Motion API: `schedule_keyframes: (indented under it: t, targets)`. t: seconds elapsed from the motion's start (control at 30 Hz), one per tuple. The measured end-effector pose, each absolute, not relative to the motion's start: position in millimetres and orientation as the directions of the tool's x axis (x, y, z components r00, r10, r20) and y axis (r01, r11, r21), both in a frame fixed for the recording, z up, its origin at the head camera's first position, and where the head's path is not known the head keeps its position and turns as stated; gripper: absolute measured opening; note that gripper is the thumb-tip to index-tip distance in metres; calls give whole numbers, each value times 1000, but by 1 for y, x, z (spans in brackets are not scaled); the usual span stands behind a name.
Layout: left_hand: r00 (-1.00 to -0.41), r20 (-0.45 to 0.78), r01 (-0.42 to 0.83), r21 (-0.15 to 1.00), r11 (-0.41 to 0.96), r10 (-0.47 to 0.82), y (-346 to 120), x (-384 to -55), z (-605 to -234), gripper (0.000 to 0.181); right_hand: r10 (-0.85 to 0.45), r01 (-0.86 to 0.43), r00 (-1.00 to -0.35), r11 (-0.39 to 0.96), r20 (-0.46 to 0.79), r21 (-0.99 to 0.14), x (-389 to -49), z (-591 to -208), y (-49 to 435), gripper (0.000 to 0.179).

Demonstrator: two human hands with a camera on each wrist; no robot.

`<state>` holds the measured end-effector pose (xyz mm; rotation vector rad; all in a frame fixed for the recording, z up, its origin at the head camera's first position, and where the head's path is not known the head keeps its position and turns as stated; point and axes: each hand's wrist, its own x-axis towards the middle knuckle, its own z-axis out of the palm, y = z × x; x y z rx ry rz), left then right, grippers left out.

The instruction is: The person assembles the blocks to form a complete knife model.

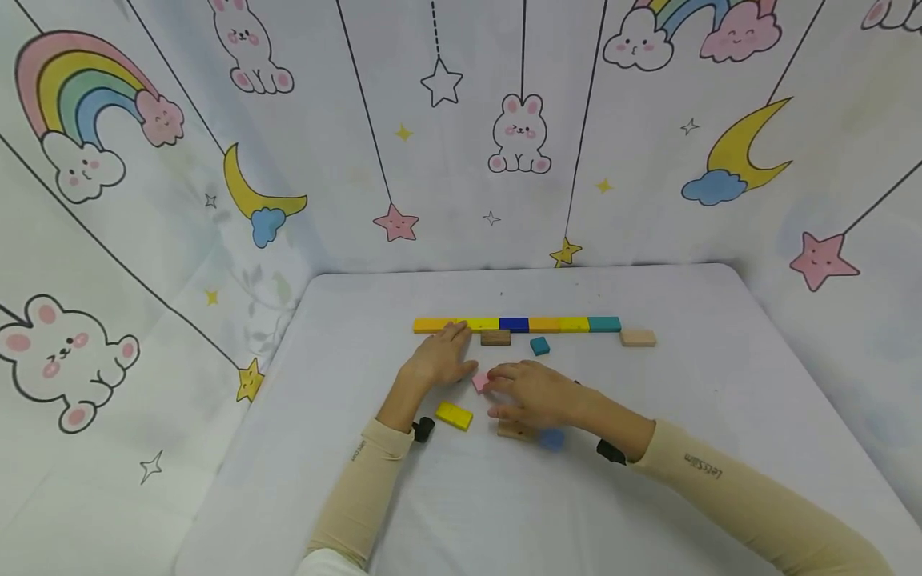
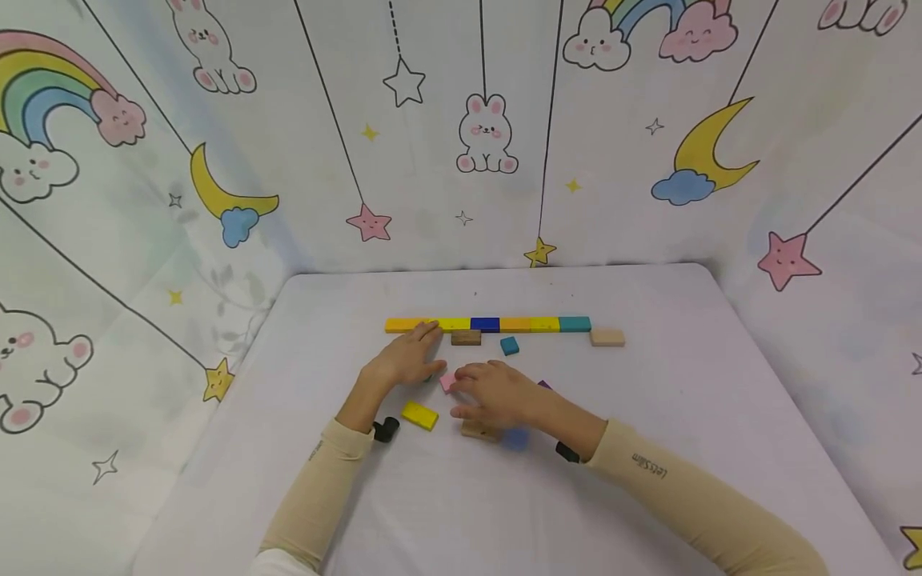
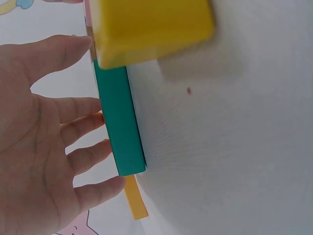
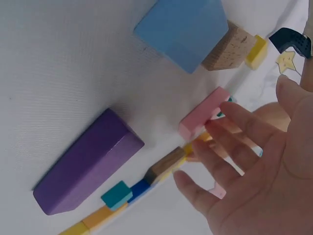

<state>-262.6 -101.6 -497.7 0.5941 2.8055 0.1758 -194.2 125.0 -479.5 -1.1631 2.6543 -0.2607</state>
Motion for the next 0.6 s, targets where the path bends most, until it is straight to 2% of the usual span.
schedule_keyframes:
  t: [0.3,0.6]
  targets:
    - [-878,-238,382,175,907,416,-102,-267,-501,78,-736,-715,-664,676,-132,-178,-192,-482,135,54]
    - [-876,-257,376,165,912,408,-102,-272,-506,78,-706,-683,-692,707,-148,-181,-195,-483,148,57]
